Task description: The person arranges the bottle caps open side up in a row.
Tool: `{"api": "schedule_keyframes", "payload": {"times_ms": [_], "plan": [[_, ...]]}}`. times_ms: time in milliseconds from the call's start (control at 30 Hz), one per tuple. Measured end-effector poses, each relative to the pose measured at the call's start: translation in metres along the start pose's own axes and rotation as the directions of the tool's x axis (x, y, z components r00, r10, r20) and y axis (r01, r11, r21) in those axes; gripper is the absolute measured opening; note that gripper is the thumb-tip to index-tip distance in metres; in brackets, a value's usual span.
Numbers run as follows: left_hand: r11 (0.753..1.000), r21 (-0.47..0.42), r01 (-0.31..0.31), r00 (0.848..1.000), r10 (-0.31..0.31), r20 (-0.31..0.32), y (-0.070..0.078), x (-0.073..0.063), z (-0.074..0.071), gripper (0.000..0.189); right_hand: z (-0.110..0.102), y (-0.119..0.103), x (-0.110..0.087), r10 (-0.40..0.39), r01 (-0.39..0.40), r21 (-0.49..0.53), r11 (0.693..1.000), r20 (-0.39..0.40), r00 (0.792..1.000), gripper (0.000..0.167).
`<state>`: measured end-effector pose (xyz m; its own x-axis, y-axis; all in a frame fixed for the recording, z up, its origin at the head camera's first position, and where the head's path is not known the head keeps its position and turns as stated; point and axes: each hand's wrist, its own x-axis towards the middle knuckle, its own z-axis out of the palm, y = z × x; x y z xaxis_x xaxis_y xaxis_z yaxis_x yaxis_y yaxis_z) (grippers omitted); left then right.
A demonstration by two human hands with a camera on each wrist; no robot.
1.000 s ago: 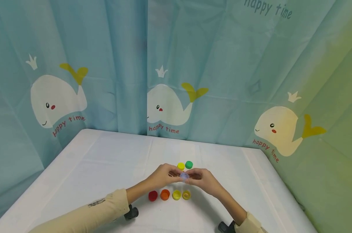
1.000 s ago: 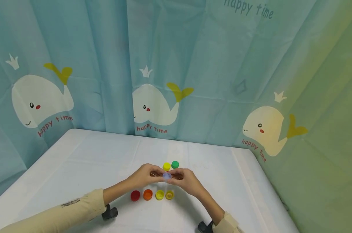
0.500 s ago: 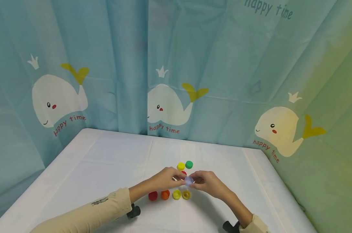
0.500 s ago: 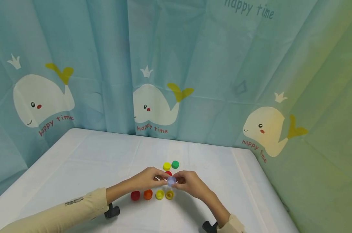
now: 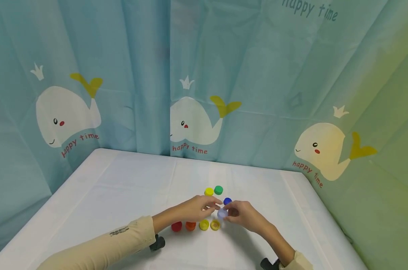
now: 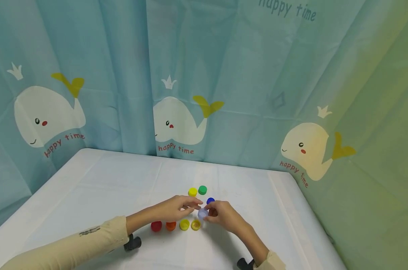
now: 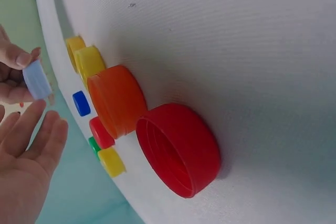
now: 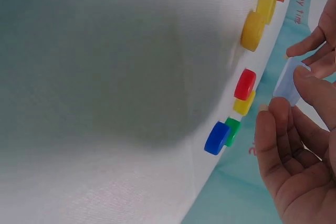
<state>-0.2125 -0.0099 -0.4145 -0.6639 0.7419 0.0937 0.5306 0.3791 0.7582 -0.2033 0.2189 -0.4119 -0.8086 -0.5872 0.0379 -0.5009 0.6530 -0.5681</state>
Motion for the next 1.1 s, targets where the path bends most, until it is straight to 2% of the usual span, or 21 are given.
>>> {"api": "schedule_keyframes", "payload": {"times_ms": [167,300,467,700,1100], "plan": [[0.999,0.016,0.045,0.995,-0.046,0.092,0.001,0.001,0.003,0.042,0.003,0.003,-0.002,0.020,-0.019,-0.028,0.999,0.024,1.000,0.021],[0.998,0.040,0.042,0.990,-0.048,0.135,0.001,0.000,0.005,0.048,0.005,0.006,-0.004,0.037,-0.036,-0.028,0.999,0.048,0.998,0.021],[0.998,0.067,0.020,0.986,-0.031,0.165,0.001,0.001,0.006,0.049,0.006,0.008,-0.004,0.065,-0.062,-0.048,0.997,0.066,0.996,0.021],[0.999,0.049,0.016,0.979,-0.026,0.204,0.000,0.003,0.011,0.052,0.007,0.008,-0.007,0.037,-0.032,-0.057,0.998,0.086,0.996,0.021],[0.996,0.082,0.032,0.974,-0.049,0.222,0.000,0.003,0.015,0.050,0.012,0.006,-0.007,0.042,-0.036,-0.074,0.997,0.083,0.996,0.023]]}}
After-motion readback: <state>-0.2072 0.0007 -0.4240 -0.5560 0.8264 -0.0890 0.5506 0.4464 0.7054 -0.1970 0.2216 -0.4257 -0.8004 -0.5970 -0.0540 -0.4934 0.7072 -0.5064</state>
